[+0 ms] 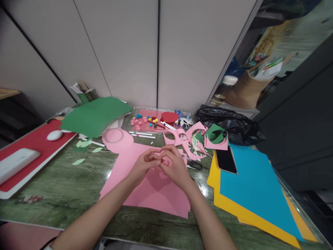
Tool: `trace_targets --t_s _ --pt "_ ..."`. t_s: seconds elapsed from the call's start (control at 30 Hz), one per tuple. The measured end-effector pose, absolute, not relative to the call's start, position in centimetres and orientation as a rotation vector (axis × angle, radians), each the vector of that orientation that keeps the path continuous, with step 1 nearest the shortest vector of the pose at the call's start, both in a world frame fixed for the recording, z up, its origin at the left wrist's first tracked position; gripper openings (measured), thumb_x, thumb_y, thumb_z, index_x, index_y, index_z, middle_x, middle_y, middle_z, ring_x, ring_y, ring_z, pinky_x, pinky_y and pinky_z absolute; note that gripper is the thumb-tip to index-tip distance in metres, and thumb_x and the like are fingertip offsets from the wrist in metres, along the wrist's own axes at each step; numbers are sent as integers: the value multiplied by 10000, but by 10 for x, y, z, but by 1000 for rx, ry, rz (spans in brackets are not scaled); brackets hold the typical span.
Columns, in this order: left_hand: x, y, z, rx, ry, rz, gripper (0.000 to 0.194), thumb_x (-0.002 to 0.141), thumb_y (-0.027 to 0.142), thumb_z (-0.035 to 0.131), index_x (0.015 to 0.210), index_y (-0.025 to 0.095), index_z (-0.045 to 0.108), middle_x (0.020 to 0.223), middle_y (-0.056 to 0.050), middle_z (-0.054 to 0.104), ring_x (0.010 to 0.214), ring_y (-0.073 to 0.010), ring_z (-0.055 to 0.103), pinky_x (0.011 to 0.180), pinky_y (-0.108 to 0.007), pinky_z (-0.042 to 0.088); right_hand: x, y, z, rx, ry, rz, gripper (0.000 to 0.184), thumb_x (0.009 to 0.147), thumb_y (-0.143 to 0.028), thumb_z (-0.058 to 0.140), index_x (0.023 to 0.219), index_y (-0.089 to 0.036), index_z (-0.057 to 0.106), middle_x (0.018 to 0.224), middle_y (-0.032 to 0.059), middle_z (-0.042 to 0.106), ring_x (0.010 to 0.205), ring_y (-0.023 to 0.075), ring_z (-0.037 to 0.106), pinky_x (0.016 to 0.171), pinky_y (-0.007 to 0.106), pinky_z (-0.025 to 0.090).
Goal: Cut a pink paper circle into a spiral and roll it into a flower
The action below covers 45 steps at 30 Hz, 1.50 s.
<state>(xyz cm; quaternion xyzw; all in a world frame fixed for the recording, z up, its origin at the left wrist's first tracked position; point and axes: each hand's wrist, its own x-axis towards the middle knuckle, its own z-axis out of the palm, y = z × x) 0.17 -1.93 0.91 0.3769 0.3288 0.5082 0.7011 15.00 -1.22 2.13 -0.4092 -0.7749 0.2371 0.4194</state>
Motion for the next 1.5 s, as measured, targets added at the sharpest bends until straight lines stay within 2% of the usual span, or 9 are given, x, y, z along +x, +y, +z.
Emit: trace_targets --t_s 0.13,0.27,0.37,0.57,0.83,1.1,1.33,1.5 --pt "-1 -19 9 857 730 1136 378 611 123 703 969 168 586 677 9 623 733 -155 614 679 -267 461 152 -13 25 -998 -1987 619 145 744 -131 606 832 -242 639 1051 53 511 1020 212 510 898 392 422" --pt "-1 -18 10 901 735 1144 390 610 75 669 976 175 574 597 37 578 654 -123 581 664 -247 440 153 -12 23 -961 -2066 643 211 766 -119 596 898 -266 670 1146 60 468 1023 201 498 868 378 447" --pt "1 -18 12 950 795 1141 365 613 102 674 961 166 585 612 23 599 652 -127 584 669 -248 432 153 -10 19 -968 -2075 616 239 772 -99 585 906 -275 674 1196 55 446 1021 195 494 865 386 444" --pt "4 -21 15 896 815 1138 393 618 169 709 985 156 567 778 -45 677 764 -169 621 733 -294 450 152 -8 14 -1055 -1925 530 135 715 -96 637 759 -224 641 1134 51 471 992 196 505 864 375 428" --pt "5 -23 13 902 733 1124 389 629 135 701 998 156 580 758 -35 667 777 -158 613 731 -272 443 149 -10 15 -1074 -1885 570 176 662 -72 648 665 -206 534 1049 46 480 1014 213 489 860 366 405" --pt "8 -23 7 859 720 1111 380 625 135 708 982 141 578 735 -33 654 759 -150 607 703 -256 445 146 -11 14 -1067 -1900 564 196 647 -56 640 651 -201 510 1034 45 484 1019 211 482 881 355 387" --pt "1 -18 6 847 747 1143 376 629 136 700 983 156 576 716 -16 642 724 -147 610 664 -247 448 149 -11 19 -1058 -1923 591 134 705 -101 633 770 -216 609 1057 53 484 1003 199 504 883 350 412" --pt "-2 -16 7 861 731 1106 379 617 107 671 979 179 583 634 22 611 624 -124 588 627 -248 448 152 -10 19 -994 -2039 635 230 754 -84 581 891 -249 661 1132 55 478 1057 203 484 920 370 407"
